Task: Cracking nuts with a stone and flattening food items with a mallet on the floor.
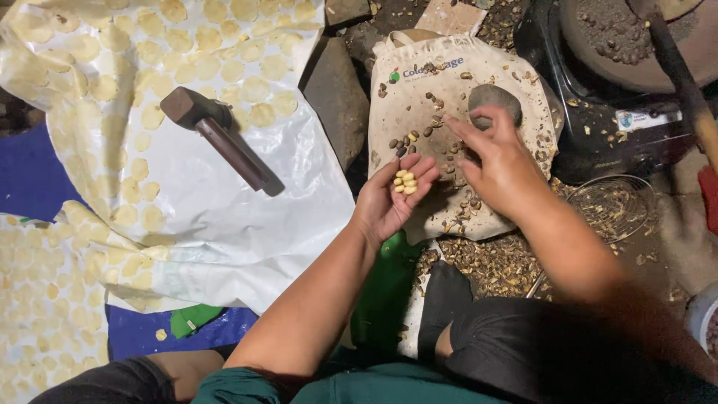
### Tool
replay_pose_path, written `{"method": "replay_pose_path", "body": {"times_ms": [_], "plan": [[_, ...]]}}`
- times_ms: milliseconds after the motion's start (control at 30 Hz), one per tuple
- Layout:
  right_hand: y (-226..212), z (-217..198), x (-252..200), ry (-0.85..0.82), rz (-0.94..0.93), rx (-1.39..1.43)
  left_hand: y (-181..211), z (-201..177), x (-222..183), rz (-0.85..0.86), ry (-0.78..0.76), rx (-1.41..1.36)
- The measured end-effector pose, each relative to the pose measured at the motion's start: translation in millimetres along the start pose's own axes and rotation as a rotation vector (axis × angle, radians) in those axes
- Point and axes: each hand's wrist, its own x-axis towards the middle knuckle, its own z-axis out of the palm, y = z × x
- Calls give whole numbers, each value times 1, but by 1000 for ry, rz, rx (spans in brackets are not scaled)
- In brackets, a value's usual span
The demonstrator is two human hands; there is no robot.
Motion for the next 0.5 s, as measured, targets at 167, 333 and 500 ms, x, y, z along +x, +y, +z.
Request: {"method": "replay_pose_path", "body": {"times_ms": [167, 333, 500], "plan": [[-10, 16, -8, 59, -307, 197, -6, 20, -10, 56, -144, -205], [-31, 19, -10, 95, -368, -16, -20, 14, 3, 95, -171, -195], [-44, 17, -12, 75, -369, 59, -16, 12, -3, 51, -86, -306]]}}
